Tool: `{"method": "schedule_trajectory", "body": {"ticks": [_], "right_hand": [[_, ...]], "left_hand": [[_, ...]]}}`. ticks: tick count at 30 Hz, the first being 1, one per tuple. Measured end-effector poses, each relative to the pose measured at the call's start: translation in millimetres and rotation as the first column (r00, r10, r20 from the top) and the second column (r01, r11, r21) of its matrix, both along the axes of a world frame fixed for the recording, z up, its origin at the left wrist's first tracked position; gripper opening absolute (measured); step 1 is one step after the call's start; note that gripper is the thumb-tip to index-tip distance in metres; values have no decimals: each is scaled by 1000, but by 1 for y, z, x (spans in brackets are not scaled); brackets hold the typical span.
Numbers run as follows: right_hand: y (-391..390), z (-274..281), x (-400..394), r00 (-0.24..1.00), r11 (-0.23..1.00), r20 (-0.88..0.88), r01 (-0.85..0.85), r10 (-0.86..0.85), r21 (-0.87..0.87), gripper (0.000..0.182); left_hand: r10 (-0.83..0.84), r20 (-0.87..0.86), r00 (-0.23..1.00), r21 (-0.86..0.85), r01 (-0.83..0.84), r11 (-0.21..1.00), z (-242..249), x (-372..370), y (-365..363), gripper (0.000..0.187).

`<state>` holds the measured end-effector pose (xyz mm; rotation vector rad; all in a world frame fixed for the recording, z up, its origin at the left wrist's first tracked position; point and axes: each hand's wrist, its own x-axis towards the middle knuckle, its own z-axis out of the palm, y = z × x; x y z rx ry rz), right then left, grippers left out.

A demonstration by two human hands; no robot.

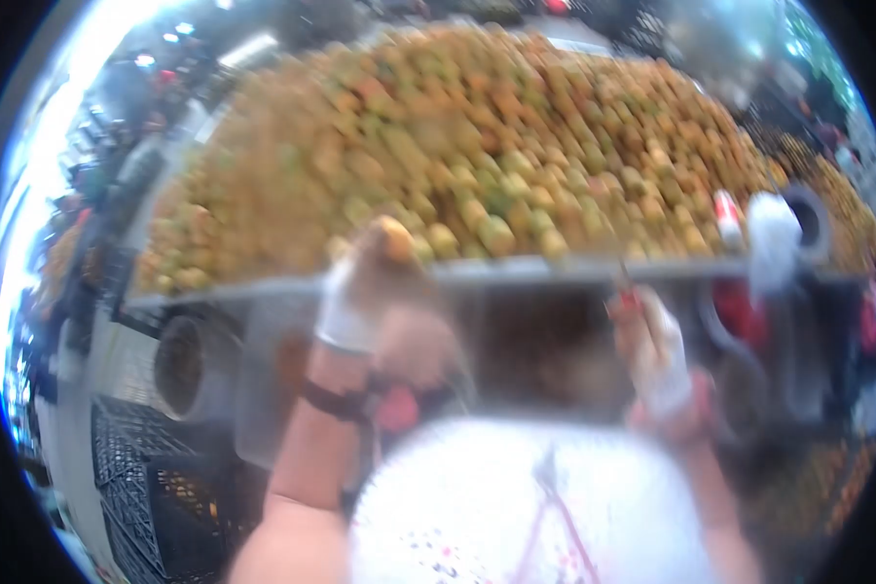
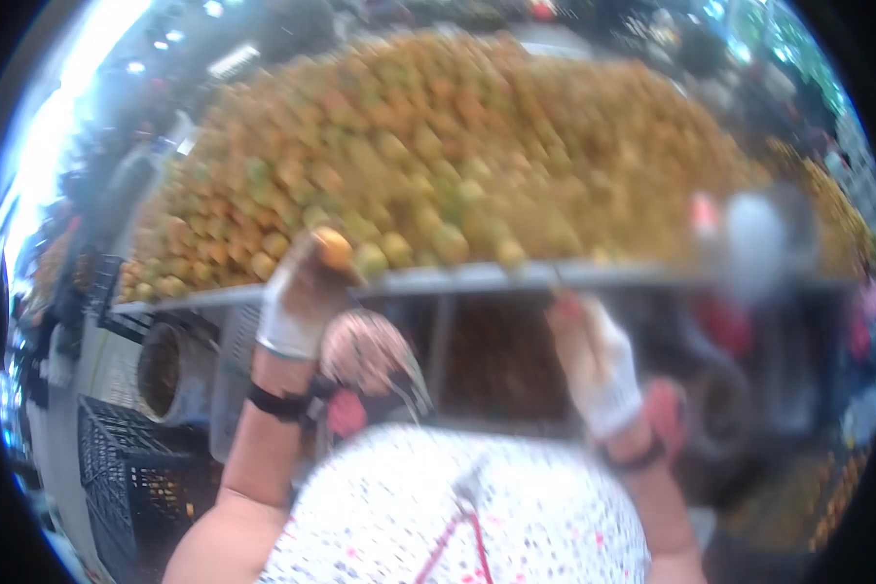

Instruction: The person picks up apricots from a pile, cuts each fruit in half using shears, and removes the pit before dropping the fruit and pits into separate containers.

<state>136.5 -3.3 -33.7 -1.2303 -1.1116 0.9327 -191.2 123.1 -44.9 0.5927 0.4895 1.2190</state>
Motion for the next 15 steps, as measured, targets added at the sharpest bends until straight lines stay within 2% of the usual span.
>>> {"method": "schedule_trajectory", "body": {"ticks": [1, 2, 3, 4, 6, 9, 10, 11, 14, 15], "right_hand": [[-9, 7, 0, 985, 998, 171, -12, 2, 58, 19], [-20, 11, 2, 943, 992, 334, -51, 10, 116, 19], [-35, 13, 3, 937, 997, 348, -20, -8, 77, 19], [-41, 19, 5, 963, 997, 263, -69, 55, 46, 23], [-69, 33, -1, 977, 993, 187, -112, 106, 23, 29], [-97, 67, -23, 952, 982, 277, -161, 127, 103, 27], [-105, 79, -35, 949, 989, 293, -141, 120, 53, 26], [-95, 76, -33, 947, 991, 296, -130, 124, 1, 26], [-91, 74, -41, 950, 979, 263, -191, 167, 69, 20], [-97, 86, -44, 921, 976, 324, -218, 215, -27, 19]], "left_hand": [[92, -34, 995, 33, -91, 995, -3, 4, -14, 27], [68, -18, 998, 69, -67, 995, -5, -1, -22, 35], [-6, -24, 1000, 149, 9, 989, 11, 2, -36, 46], [-80, -50, 996, 276, 91, 957, 5, -6, -37, 51], [89, -295, 951, 358, 24, 933, 27, -6, -65, 50], [47, -264, 963, 348, 49, 936, 43, 4, -98, 50], [58, -341, 938, 413, 94, 906, 59, 12, -115, 51], [16, -352, 936, 380, 127, 916, 59, 32, -118, 52], [-73, -420, 904, 355, 238, 904, 72, 65, -132, 57], [-90, -386, 918, 352, 237, 906, 78, 74, -140, 58]]}}
